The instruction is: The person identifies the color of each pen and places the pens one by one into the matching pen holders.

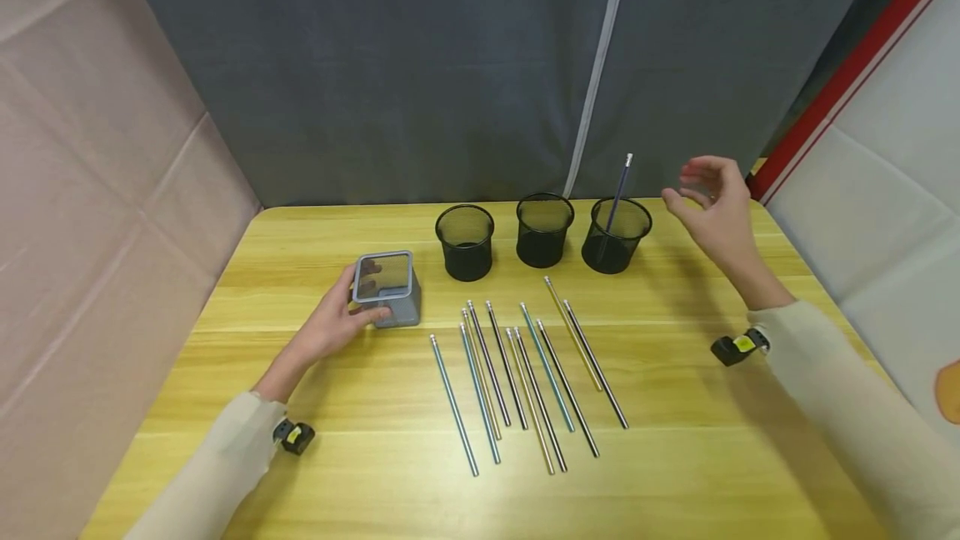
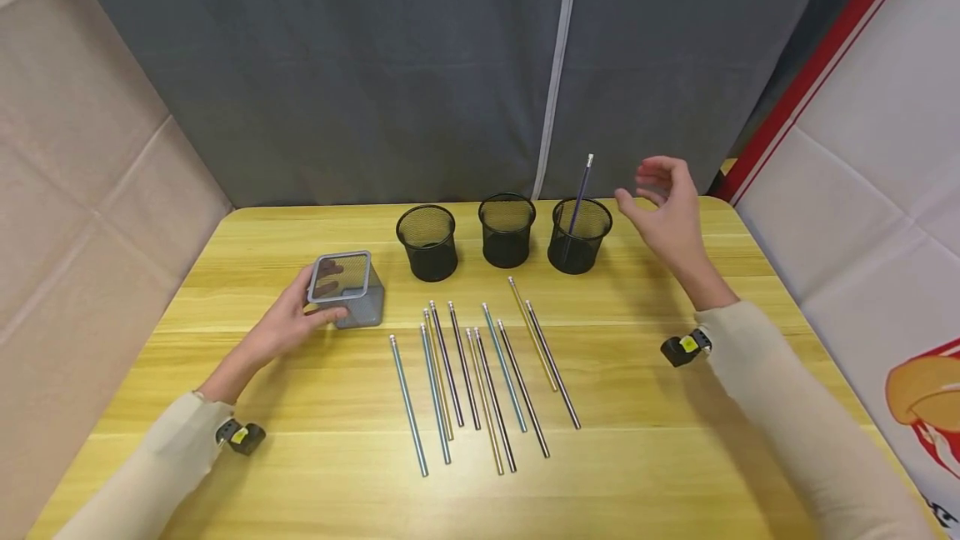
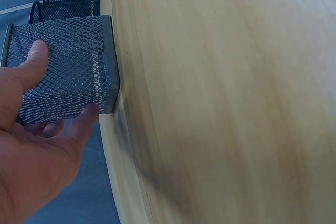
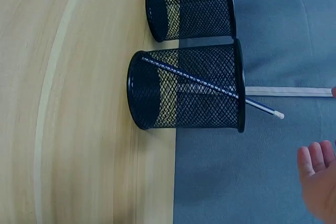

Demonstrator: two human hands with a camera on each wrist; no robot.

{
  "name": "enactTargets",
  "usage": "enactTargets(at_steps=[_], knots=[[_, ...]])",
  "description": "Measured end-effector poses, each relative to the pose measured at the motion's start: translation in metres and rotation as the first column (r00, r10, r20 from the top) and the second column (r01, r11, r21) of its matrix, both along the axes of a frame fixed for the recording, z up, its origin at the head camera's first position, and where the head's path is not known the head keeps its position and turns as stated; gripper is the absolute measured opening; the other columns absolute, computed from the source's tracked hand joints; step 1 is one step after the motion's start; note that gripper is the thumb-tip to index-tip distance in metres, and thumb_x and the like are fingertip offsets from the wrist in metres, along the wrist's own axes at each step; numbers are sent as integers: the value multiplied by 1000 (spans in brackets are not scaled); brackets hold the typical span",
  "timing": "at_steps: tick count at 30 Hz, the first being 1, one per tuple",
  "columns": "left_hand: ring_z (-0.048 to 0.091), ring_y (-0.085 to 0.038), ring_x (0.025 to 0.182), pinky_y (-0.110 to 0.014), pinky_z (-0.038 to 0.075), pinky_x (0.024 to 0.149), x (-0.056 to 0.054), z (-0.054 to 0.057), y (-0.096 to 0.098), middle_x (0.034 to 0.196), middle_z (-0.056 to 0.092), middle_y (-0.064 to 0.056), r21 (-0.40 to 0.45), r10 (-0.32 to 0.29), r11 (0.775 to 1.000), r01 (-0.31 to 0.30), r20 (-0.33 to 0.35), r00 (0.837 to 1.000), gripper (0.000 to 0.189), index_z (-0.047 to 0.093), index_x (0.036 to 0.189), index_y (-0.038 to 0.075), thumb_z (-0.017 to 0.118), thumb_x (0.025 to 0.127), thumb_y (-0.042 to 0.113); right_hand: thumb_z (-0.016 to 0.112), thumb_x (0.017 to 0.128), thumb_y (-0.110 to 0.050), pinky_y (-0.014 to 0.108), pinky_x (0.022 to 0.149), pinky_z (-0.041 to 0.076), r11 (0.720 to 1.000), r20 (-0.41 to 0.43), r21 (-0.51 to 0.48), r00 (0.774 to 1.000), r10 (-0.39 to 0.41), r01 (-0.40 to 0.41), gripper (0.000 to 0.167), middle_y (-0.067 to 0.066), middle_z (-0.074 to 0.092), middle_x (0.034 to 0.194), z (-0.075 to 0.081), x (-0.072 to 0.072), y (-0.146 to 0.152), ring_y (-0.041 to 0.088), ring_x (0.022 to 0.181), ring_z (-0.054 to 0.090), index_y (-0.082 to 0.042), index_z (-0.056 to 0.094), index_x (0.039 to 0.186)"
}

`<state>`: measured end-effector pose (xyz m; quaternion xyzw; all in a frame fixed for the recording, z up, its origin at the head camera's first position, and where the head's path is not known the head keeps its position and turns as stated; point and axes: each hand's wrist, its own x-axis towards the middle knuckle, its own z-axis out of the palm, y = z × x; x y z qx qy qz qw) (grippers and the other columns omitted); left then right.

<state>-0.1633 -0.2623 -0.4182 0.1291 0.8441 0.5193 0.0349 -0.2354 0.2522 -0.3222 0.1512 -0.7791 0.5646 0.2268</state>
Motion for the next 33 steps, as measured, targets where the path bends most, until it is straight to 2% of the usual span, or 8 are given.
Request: enactTargets(at_steps=[10,13,17,22,26,33], knots=[[39,-47,137,-53,44,104,0,-1,2,147,39,-30,12,-5,1000,5,3,1000,81,21,157,1,72,93,-2,68,91,6,15,87,52,1000,34,16,999,8,-9,34,2,56,113,-5,5,11,16,102,59,1,55,122],[40,-47,136,-51,46,104,-1,-1,2,147,39,-30,11,-6,1000,6,6,1000,82,21,158,1,72,93,-2,68,92,3,13,84,52,999,58,39,998,-15,13,31,7,57,112,-8,8,16,14,99,59,0,55,120],[40,-46,137,-48,47,103,-1,-1,3,146,41,-29,13,-9,1000,9,14,1000,83,20,158,1,72,94,-1,68,93,-1,11,81,51,996,95,74,994,-50,43,30,14,57,112,-19,4,26,9,97,60,3,54,120],[40,-45,137,-48,46,103,-2,-1,2,145,42,-29,0,-8,1000,8,9,1000,84,19,159,2,72,94,0,67,96,-5,10,80,50,992,162,113,984,-72,54,33,8,58,110,-35,-2,39,4,97,60,6,52,123],[40,-45,137,-50,46,104,-2,-2,1,145,42,-29,-6,-4,1000,4,7,1000,84,19,159,2,72,93,0,68,97,-9,8,79,49,985,205,166,975,-83,49,34,10,58,112,-41,-2,45,1,98,58,6,53,123],[38,-45,138,-50,45,105,-2,-3,1,146,41,-29,11,-9,1000,9,12,1000,84,20,158,2,72,93,-1,68,96,-11,9,73,49,970,236,241,966,-103,45,32,11,59,111,-48,2,49,0,95,59,3,55,122]])
